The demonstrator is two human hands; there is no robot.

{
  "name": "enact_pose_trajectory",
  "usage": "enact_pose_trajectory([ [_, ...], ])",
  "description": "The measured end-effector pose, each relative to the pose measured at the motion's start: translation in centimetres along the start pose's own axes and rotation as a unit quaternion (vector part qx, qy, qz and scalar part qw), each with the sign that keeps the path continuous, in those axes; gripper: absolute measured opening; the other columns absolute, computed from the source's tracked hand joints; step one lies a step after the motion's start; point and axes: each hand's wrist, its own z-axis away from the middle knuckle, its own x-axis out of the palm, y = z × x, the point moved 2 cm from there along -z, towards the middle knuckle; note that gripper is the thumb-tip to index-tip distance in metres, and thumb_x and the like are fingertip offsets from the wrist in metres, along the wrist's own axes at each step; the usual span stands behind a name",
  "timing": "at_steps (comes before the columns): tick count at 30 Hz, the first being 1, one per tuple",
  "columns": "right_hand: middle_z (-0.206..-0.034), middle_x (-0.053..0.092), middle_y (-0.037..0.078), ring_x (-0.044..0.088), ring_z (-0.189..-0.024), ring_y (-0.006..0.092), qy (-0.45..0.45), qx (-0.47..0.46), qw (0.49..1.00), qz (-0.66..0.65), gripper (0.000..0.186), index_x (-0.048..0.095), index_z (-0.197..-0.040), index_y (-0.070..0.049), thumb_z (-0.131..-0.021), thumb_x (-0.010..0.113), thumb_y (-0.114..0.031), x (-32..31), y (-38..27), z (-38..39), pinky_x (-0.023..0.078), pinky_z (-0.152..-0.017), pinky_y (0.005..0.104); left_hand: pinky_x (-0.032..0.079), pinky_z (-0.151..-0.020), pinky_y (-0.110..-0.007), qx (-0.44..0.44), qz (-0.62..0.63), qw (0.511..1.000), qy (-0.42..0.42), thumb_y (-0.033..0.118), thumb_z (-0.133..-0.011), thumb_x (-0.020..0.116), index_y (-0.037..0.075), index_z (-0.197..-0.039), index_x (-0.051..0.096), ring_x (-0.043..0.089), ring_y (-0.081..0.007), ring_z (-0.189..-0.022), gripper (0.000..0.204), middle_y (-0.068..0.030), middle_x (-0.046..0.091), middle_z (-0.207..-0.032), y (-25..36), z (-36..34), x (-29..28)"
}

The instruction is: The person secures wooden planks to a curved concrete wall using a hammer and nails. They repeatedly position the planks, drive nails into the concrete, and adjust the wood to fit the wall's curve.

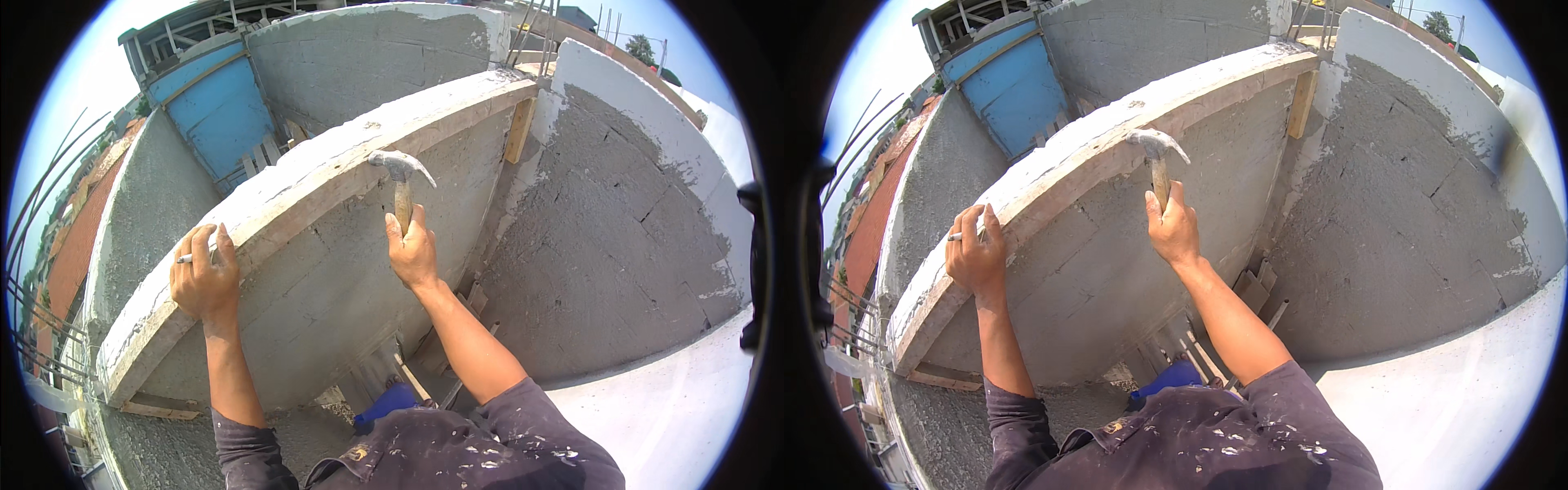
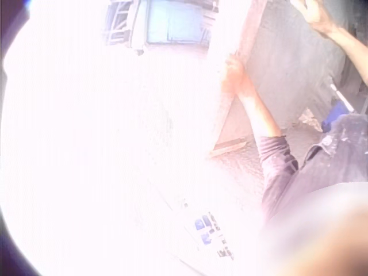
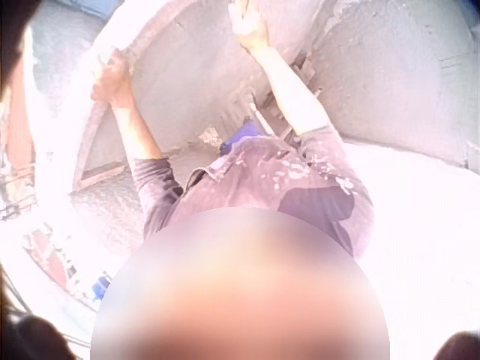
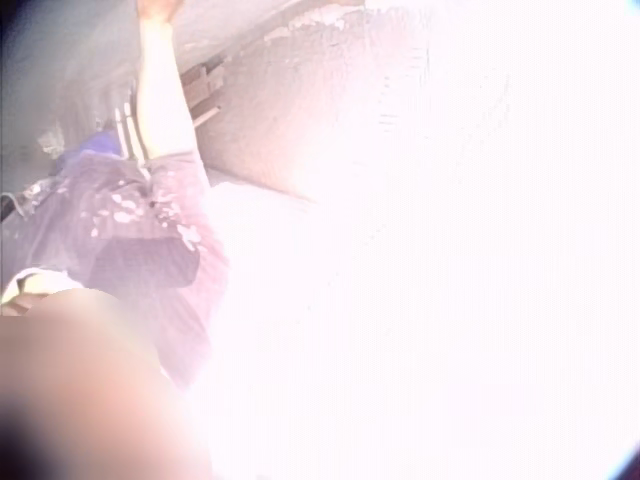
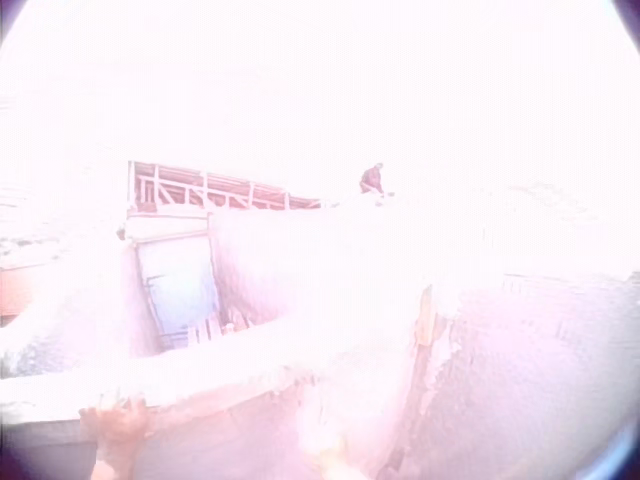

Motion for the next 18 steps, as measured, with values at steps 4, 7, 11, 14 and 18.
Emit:
enact_pose_trajectory([
  [4, -0.066, 0.062, 0.011, 0.067, -0.057, 0.0276, 0.021, 0.035, 0.999, -0.022, 0.036, 0.048, -0.124, -0.001, -0.111, 0.056, -0.033, -1.1, -0.4, 0.6, 0.051, -0.054, 0.0417, 0.061, -0.076, -0.036, -0.018, 0.002, 1.000, -0.004, 0.028, -0.099, 0.074, 0.016, -0.097, 0.075, 0.077, -0.0209, -0.090, 0.012, 0.0006, 0.079, -0.100, 0.0, 0.2, 0.2],
  [7, -0.066, 0.063, 0.011, 0.067, -0.057, 0.0276, -0.018, 0.061, 0.998, -0.018, 0.044, 0.049, -0.128, 0.002, -0.111, 0.055, -0.038, -1.1, -0.5, -0.1, 0.050, -0.054, 0.0424, 0.060, -0.077, -0.038, 0.004, 0.022, 1.000, -0.012, 0.027, -0.098, 0.076, 0.012, -0.101, 0.074, 0.077, -0.0226, -0.092, 0.015, -0.0011, 0.079, -0.103, 0.2, -0.1, -0.2],
  [11, -0.068, 0.064, 0.014, 0.069, -0.063, 0.0292, -0.061, 0.081, 0.995, -0.021, 0.051, 0.050, -0.129, 0.006, -0.111, 0.053, -0.042, -2.7, 1.1, -0.4, 0.051, -0.058, 0.0441, 0.058, -0.091, -0.042, 0.059, 0.077, 0.994, -0.047, 0.028, -0.093, 0.082, 0.011, -0.113, 0.073, 0.074, -0.0263, -0.105, 0.028, -0.0038, 0.077, -0.115, 0.7, -0.4, -1.3],
  [14, -0.077, 0.069, 0.023, 0.072, -0.079, 0.0441, -0.064, 0.142, 0.987, -0.048, 0.048, 0.051, -0.125, 0.000, -0.109, 0.054, -0.045, -5.0, 3.5, 2.2, 0.054, -0.073, 0.0533, 0.055, -0.102, -0.047, 0.135, 0.100, 0.979, -0.112, 0.028, -0.083, 0.089, 0.011, -0.127, 0.069, 0.070, -0.0286, -0.117, 0.051, -0.0051, 0.074, -0.128, 1.9, -0.1, -1.3],
  [18, -0.090, 0.071, 0.027, 0.072, -0.092, 0.0468, -0.046, 0.261, 0.964, 0.003, 0.057, 0.053, -0.131, 0.004, -0.106, 0.058, -0.048, -7.4, 7.1, 9.1, 0.053, -0.080, 0.0536, 0.054, -0.108, -0.045, 0.115, 0.127, 0.969, -0.179, 0.020, -0.070, 0.095, 0.015, -0.137, 0.065, 0.068, -0.0283, -0.125, 0.073, -0.0041, 0.070, -0.137, 3.2, 0.5, -0.9],
])
